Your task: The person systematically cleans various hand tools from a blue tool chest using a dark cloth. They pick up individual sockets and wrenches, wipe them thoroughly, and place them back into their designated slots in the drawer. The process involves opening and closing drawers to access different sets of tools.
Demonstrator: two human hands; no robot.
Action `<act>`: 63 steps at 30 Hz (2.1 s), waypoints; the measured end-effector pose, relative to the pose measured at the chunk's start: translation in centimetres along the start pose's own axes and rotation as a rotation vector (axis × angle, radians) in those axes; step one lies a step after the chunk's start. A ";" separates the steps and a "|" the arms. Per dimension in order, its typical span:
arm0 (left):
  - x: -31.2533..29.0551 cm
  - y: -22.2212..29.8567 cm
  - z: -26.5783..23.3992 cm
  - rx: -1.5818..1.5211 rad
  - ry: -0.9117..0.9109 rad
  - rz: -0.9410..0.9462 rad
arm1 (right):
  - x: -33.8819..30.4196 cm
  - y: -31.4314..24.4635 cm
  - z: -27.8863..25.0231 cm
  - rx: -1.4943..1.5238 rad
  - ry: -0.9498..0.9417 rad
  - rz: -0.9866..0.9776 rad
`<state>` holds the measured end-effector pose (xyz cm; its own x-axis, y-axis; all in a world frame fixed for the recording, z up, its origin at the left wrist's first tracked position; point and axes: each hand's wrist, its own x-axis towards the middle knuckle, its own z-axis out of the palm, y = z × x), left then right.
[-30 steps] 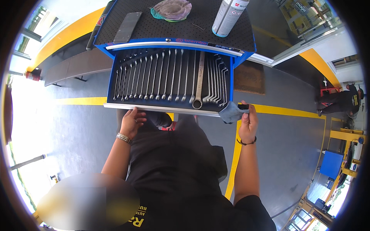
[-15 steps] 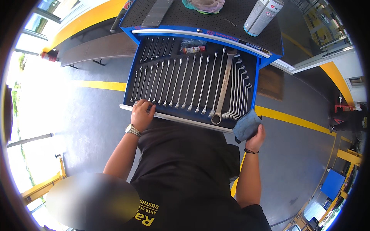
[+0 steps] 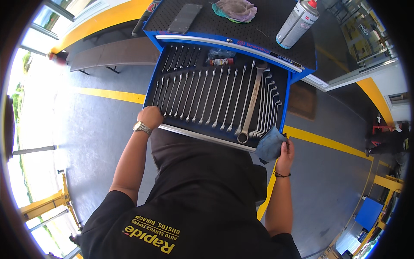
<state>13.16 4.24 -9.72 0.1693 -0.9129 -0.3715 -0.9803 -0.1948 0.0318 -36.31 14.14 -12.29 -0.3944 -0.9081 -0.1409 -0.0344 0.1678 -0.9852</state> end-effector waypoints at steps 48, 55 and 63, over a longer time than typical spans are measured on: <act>-15.1 14.7 -9.4 -1.011 0.230 1.002 | -7.3 -20.3 15.4 0.623 -0.330 -0.066; -15.8 15.0 -9.7 -1.073 0.212 0.988 | -2.9 -22.1 15.1 0.901 -0.288 -0.020; -16.4 14.6 -9.3 -1.552 -0.155 0.892 | -2.0 -20.1 14.0 0.983 -0.476 0.030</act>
<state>-3.02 13.05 5.45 -0.4024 -0.8993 0.1714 0.2349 0.0796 0.9688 -21.96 7.21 6.39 0.0200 -0.9996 0.0190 0.8011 0.0046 -0.5985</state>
